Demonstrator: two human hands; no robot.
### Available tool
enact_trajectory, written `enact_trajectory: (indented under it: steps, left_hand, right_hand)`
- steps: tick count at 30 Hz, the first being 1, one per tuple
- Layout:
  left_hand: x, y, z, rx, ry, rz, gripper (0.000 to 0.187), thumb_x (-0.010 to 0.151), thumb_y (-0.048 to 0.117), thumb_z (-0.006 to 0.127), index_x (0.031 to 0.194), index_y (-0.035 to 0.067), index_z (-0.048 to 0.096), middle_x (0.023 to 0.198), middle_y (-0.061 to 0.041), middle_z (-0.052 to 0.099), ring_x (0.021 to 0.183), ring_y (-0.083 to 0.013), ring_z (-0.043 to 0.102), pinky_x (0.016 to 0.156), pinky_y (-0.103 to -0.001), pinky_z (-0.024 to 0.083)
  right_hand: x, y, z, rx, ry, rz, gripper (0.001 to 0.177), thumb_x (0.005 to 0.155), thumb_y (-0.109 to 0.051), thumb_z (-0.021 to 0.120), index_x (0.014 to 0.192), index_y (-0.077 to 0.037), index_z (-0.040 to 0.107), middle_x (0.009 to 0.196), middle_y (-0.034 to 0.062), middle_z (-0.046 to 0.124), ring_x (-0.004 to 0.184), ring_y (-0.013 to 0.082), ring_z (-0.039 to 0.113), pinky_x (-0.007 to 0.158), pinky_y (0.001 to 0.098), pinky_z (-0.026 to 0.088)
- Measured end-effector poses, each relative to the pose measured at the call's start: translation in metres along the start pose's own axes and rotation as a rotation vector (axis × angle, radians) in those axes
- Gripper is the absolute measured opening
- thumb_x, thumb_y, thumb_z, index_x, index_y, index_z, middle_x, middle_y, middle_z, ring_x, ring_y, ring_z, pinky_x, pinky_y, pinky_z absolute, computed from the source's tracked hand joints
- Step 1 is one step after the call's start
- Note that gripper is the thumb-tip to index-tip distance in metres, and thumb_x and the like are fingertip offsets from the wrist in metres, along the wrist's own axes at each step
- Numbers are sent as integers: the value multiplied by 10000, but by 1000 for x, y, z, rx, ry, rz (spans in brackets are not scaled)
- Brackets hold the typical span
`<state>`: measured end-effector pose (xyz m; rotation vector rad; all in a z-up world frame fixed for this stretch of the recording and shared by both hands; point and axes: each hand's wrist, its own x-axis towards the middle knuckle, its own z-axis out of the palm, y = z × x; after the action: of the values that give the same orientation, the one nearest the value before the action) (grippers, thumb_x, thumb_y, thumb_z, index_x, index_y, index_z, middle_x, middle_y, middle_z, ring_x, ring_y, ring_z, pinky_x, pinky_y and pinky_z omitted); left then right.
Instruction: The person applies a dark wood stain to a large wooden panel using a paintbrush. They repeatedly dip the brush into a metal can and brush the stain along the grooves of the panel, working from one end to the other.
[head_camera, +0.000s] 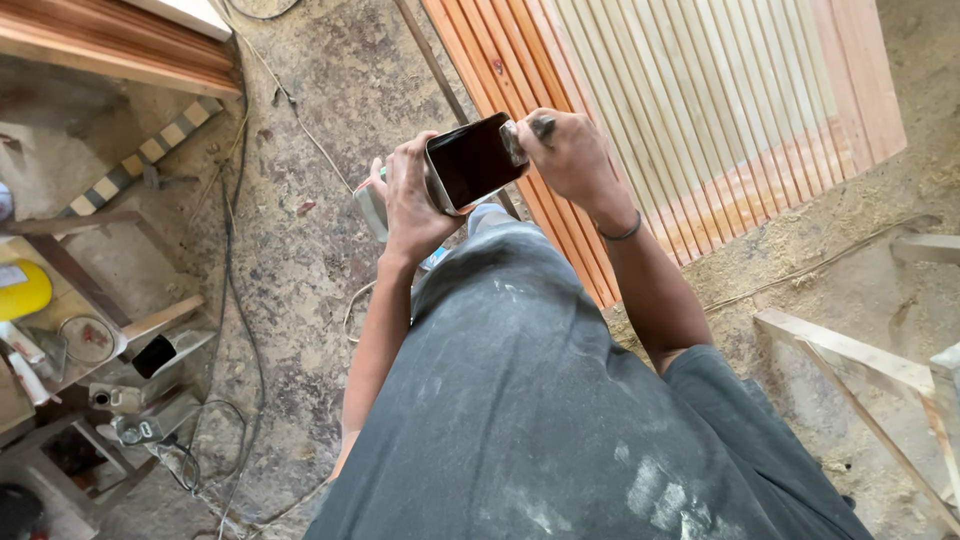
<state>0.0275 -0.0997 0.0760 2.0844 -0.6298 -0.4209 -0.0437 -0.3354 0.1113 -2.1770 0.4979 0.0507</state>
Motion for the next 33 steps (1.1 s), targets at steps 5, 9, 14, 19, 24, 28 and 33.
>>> enact_trajectory:
  steps: [5,9,14,19,24,28,33]
  left_hand:
    - [6,-4,-4,-20,-10,51,1024,618,373,948,1471,172,419,1302,-79,558,1325,-288,510,1217,-628,106]
    - [17,-6,-7,-7,-26,48,1018,600,329,932,1475,182,433,1297,-78,553,1320,-287,503,1231,-586,148]
    - [24,-8,-6,-66,-43,50,1000,600,282,915,1467,163,430,1281,-73,555,1299,-283,502,1232,-561,160]
    - [35,-22,-1,-71,-59,20,980,591,222,895,1457,170,438,1282,-67,555,1296,-274,489,1218,-523,200]
    - [38,-41,6,-54,11,-51,959,603,214,905,1446,154,452,1240,-55,568,1293,-306,458,1201,-512,209]
    - [27,-56,13,-14,88,-121,913,614,238,901,1416,150,472,1278,-71,559,1276,-310,464,1157,-493,298]
    - [-5,-60,8,60,147,-272,927,637,265,922,1434,141,464,1296,-82,562,1256,-316,505,1126,-484,369]
  right_hand:
    - [7,57,-22,680,20,100,215,1009,-168,601,924,-15,727,781,75,726,638,144,665,539,263,495]
    - [7,92,-13,1139,173,177,283,1016,-265,559,904,-44,695,779,69,716,632,143,668,544,269,530]
    - [13,112,30,1355,237,268,221,1063,-238,599,936,-59,627,839,39,638,755,131,652,686,290,560]
    - [20,120,39,1238,-134,467,142,995,-242,650,979,-101,663,795,-16,608,613,53,527,464,210,389]
    - [56,151,11,1073,-52,455,148,968,-246,661,985,-105,703,799,0,640,563,57,507,445,199,391]
    - [96,204,-11,588,109,429,155,904,-217,713,933,-65,714,706,15,651,490,82,555,412,241,438]
    - [164,264,12,140,-23,277,228,919,-163,743,778,7,684,619,58,646,511,118,657,443,276,514]
